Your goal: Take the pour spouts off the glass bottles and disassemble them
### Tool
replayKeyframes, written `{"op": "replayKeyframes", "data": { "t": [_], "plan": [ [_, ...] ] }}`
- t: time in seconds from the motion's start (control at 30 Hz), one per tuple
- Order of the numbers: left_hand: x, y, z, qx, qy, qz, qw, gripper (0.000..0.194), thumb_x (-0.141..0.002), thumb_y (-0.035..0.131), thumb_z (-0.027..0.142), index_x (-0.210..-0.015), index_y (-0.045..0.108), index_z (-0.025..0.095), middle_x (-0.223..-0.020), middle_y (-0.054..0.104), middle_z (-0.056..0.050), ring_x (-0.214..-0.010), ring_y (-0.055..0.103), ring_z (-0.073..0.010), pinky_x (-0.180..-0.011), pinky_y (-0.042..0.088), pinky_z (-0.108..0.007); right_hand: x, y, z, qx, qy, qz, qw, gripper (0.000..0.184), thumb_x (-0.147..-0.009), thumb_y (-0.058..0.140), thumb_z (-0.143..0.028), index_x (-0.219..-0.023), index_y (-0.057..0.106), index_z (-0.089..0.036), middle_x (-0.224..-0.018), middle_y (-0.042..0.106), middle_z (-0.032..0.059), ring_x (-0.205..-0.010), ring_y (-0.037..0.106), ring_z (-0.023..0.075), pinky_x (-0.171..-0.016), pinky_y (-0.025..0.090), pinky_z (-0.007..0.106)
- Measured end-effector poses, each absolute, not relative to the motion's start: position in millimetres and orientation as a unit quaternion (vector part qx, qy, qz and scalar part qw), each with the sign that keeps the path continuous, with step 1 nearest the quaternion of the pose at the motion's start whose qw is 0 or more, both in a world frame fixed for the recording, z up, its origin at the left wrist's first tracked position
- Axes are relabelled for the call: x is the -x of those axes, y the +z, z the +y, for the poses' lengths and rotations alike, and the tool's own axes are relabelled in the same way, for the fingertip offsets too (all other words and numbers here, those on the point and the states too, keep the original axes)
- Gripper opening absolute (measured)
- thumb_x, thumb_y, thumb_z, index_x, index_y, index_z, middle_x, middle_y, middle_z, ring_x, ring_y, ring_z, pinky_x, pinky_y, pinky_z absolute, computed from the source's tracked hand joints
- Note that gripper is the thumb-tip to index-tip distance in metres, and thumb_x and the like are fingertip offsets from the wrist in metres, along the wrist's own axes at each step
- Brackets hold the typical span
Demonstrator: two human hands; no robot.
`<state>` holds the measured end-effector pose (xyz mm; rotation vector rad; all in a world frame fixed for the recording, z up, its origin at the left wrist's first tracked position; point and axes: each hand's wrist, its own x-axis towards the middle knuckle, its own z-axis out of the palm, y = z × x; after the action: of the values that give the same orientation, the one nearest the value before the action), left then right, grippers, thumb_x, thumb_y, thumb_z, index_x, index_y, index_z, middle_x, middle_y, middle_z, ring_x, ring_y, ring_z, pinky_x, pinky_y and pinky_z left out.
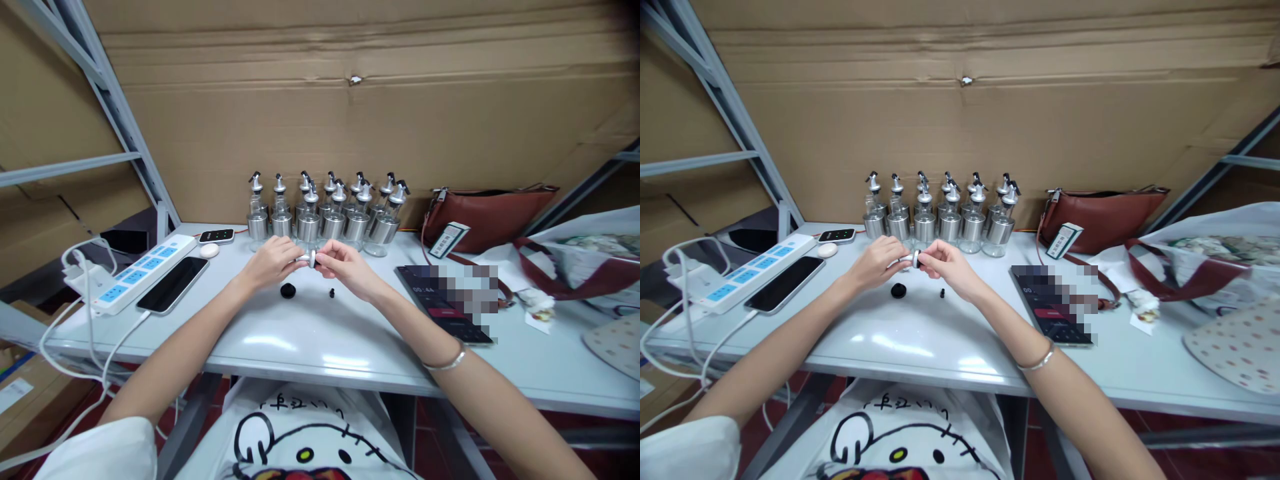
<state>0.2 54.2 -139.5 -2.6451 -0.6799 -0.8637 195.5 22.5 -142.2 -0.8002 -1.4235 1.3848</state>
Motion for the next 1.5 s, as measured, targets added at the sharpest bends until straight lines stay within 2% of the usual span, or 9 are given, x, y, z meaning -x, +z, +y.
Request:
{"op": "replayKeyframes", "data": {
  "t": [0.27,0.4,0.57,0.8,0.9,1.07,1.2,1.37,1.5],
  "plan": [
    [2,-110,44,0.903,-0.309,-0.291,-0.065,0.048,-0.095,0.024,0.051,-0.069,0.046,0.017,-0.064,0.049,0.002,-0.06,0.046,-0.0117,-0.063,0.034,-0.025,-164,-137,6,0.315,0.559,-0.494,0.587,0.038,-0.061,0.075,-0.043,-0.062,0.045,-0.019,-0.053,0.051,-0.0049,-0.048,0.041,0.0069,-0.049,0.029,0.022],
    [1,-108,42,0.889,-0.302,-0.311,-0.15,0.044,-0.092,0.029,0.05,-0.065,0.039,0.017,-0.059,0.038,0.003,-0.057,0.038,-0.0103,-0.057,0.03,-0.023,-161,-140,2,0.345,0.433,-0.548,0.626,0.031,-0.067,0.069,-0.038,-0.064,0.044,-0.02,-0.058,0.053,-0.003,-0.053,0.046,0.0094,-0.051,0.035,0.024],
    [5,-107,43,0.87,-0.281,-0.33,-0.236,0.043,-0.089,0.034,0.052,-0.064,0.036,0.017,-0.06,0.032,0.004,-0.058,0.032,-0.0097,-0.056,0.025,-0.023,-164,-146,4,0.333,0.213,-0.669,0.629,0.018,-0.074,0.06,-0.023,-0.068,0.043,-0.021,-0.058,0.045,-0.0051,-0.051,0.038,0.0082,-0.049,0.033,0.022],
    [4,-114,42,0.853,-0.282,-0.319,-0.303,0.048,-0.087,0.034,0.058,-0.062,0.034,0.017,-0.06,0.031,0.004,-0.057,0.031,-0.0098,-0.055,0.026,-0.023,-184,-141,14,0.178,-0.091,-0.836,0.511,0.016,-0.084,0.052,-0.016,-0.07,0.044,-0.021,-0.065,0.052,0.0008,-0.059,0.045,0.0124,-0.056,0.04,0.026],
    [-4,-128,42,0.854,-0.328,-0.331,-0.23,0.051,-0.089,0.025,0.061,-0.067,0.039,0.018,-0.06,0.037,0.003,-0.057,0.036,-0.0107,-0.056,0.029,-0.023,-191,-145,17,0.243,-0.004,-0.814,0.528,0.012,-0.082,0.055,-0.022,-0.075,0.046,-0.021,-0.066,0.053,0.0001,-0.058,0.045,0.012,-0.056,0.039,0.026],
    [-11,-146,45,0.873,-0.383,-0.298,0.049,0.053,-0.095,0.014,0.054,-0.073,0.046,0.017,-0.066,0.052,-0.001,-0.061,0.044,-0.0134,-0.064,0.036,-0.026,-188,-149,19,0.303,0.439,-0.677,0.506,0.033,-0.081,0.056,-0.05,-0.077,0.041,-0.021,-0.061,0.055,-0.0032,-0.05,0.045,0.009,-0.05,0.037,0.023],
    [-8,-146,48,0.881,-0.376,-0.216,0.19,0.045,-0.097,0.018,0.044,-0.076,0.048,0.017,-0.066,0.054,-0.002,-0.061,0.048,-0.0136,-0.065,0.036,-0.026,-183,-144,15,0.282,0.601,-0.569,0.484,0.043,-0.074,0.064,-0.056,-0.07,0.039,-0.02,-0.058,0.057,-0.0033,-0.045,0.042,0.0065,-0.045,0.029,0.019],
    [-1,-137,51,0.909,-0.33,-0.215,0.136,0.043,-0.098,0.021,0.041,-0.072,0.046,0.017,-0.063,0.054,0.0,-0.058,0.048,-0.0122,-0.066,0.035,-0.026,-181,-140,10,0.281,0.679,-0.49,0.469,0.045,-0.069,0.074,-0.046,-0.065,0.038,-0.018,-0.052,0.053,-0.0052,-0.041,0.034,0.0024,-0.044,0.021,0.016],
    [4,-127,52,0.914,-0.312,-0.259,0.007,0.042,-0.097,0.024,0.043,-0.07,0.044,0.017,-0.059,0.048,0.003,-0.055,0.045,-0.011,-0.065,0.034,-0.024,-175,-142,9,0.265,0.659,-0.484,0.51,0.042,-0.067,0.076,-0.043,-0.065,0.041,-0.018,-0.054,0.055,-0.0046,-0.048,0.045,0.0061,-0.046,0.027,0.017]
  ]
}}
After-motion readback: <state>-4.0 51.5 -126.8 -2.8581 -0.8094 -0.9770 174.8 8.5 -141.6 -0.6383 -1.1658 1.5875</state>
